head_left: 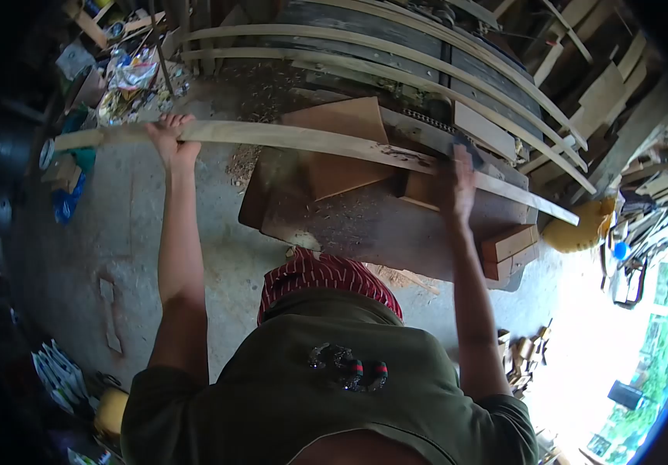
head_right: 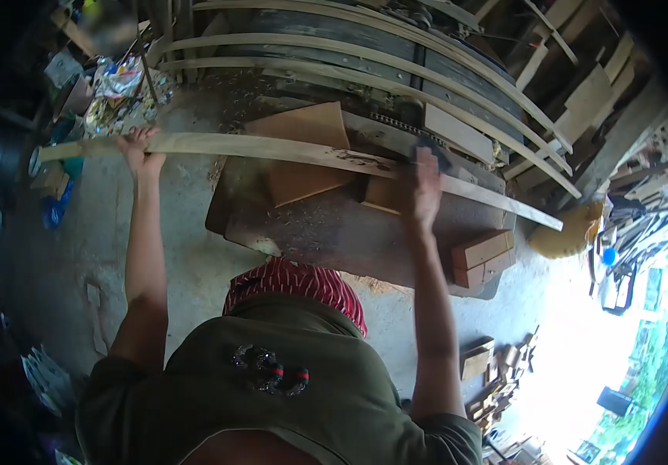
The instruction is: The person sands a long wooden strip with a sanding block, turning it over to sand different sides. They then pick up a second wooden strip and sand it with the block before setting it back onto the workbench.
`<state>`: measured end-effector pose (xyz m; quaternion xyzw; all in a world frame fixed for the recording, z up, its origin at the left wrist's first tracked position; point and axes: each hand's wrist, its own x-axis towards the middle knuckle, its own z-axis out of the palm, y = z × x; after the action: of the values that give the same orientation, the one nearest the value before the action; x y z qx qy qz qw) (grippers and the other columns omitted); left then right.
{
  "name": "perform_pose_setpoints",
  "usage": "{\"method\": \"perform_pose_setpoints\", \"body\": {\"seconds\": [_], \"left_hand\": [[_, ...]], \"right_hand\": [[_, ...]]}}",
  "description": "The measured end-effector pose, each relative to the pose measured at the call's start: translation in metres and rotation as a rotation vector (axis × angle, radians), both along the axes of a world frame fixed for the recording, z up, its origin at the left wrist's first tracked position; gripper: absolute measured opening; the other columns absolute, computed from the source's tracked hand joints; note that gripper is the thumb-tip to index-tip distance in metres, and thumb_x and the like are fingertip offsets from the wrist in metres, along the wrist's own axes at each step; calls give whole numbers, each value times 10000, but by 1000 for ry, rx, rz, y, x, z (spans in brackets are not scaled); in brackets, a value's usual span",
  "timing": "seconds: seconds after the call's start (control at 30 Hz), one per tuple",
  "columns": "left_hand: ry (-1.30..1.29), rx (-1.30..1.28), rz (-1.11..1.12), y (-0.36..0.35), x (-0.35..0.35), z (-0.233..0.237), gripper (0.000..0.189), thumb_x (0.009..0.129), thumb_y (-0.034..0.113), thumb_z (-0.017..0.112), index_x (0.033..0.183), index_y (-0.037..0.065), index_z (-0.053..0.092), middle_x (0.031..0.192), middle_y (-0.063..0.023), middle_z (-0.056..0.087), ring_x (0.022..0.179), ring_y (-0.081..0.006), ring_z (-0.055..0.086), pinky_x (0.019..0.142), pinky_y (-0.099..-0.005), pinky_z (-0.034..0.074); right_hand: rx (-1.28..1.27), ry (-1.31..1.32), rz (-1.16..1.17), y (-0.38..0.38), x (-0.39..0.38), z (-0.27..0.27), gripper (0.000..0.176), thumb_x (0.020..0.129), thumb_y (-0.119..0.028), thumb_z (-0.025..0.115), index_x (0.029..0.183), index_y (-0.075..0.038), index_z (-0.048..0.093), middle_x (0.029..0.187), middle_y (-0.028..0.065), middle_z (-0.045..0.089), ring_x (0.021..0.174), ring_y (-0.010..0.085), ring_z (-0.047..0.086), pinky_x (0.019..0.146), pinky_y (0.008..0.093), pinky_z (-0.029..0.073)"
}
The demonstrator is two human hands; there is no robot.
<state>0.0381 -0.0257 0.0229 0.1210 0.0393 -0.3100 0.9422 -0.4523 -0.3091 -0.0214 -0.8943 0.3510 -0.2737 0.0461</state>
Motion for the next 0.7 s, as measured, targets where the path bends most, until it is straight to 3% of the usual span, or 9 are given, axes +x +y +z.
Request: {"method": "perform_pose_setpoints", "body": {"seconds": [0.17, 0.27, 0.37, 0.43, 0.47, 0.5, 0.57, 0.63, 0.7], "left_hand": [[-14, 46, 31, 3, -15, -2, 676, 929, 729, 316, 756, 102, 500, 636, -4, 460, 609, -164, 477, 644, -331, 442], [-55, 119, 37, 13, -19, -12, 745, 925, 748, 253, 818, 84, 573, 678, -22, 540, 679, -190, 533, 662, -355, 474], [-47, -8, -48, 20, -38, -17, 690, 949, 690, 332, 930, 70, 633, 816, -74, 631, 791, -234, 597, 770, -394, 522], [-82, 215, -224, 23, -61, -4, 533, 880, 564, 608, 1048, 59, 641, 963, -127, 654, 934, -278, 622, 999, -434, 459], [-8, 140, -201, 29, -63, -3, 500, 847, 489, 670, 1105, 63, 635, 1012, -142, 656, 967, -292, 627, 1039, -445, 439], [54, 68, -167, 36, -58, -1, 503, 813, 414, 733, 1162, 67, 629, 1060, -157, 658, 1000, -306, 632, 1078, -455, 420], [117, 188, 57, 46, -50, 12, 519, 953, 575, 479, 1057, 78, 589, 1000, -124, 653, 873, -281, 649, 888, -422, 529], [103, 185, 203, 64, -30, 6, 500, 960, 564, 474, 981, 76, 584, 918, -97, 644, 821, -250, 641, 850, -408, 530], [98, 170, 285, 75, -18, -5, 494, 967, 553, 469, 905, 74, 578, 835, -70, 636, 770, -218, 633, 812, -393, 531]], "right_hand": [[57, 19, 101, 100, 100, 29, 568, 951, -186, 524, 1484, -78, 360, 1539, 156, 353, 1436, 314, 318, 1177, 496, 208], [111, 1, 167, 103, 98, 37, 555, 953, -183, 516, 1477, -73, 370, 1532, 161, 364, 1422, 314, 344, 1175, 498, 218], [81, 29, 122, 71, 51, 27, 491, 1000, -211, 414, 1473, -82, 386, 1539, 141, 361, 1417, 330, 351, 1171, 494, 229], [107, -124, 158, 42, 6, 9, 565, 1038, -370, 171, 1504, -105, 351, 1546, 135, 353, 1448, 339, 281, 1182, 487, 165], [156, -100, 65, 31, -15, 1, 581, 1036, -392, 163, 1510, -110, 343, 1541, 134, 362, 1443, 347, 282, 1175, 493, 173], [218, -162, 56, 17, -31, -9, 544, 1041, -351, 241, 1494, -72, 357, 1537, 158, 357, 1432, 348, 300, 1162, 485, 206], [-13, 90, -144, -2, -45, -30, 487, 1034, -263, 340, 1452, -19, 397, 1502, 204, 390, 1410, 351, 339, 1148, 473, 241], [-34, 62, -180, 6, -27, -18, 458, 981, -141, 414, 1404, 32, 428, 1450, 242, 438, 1376, 368, 387, 1131, 474, 277], [8, 36, -164, 26, 7, -11, 453, 975, -149, 423, 1388, 37, 442, 1423, 246, 464, 1350, 385, 418, 1116, 498, 299]]}}
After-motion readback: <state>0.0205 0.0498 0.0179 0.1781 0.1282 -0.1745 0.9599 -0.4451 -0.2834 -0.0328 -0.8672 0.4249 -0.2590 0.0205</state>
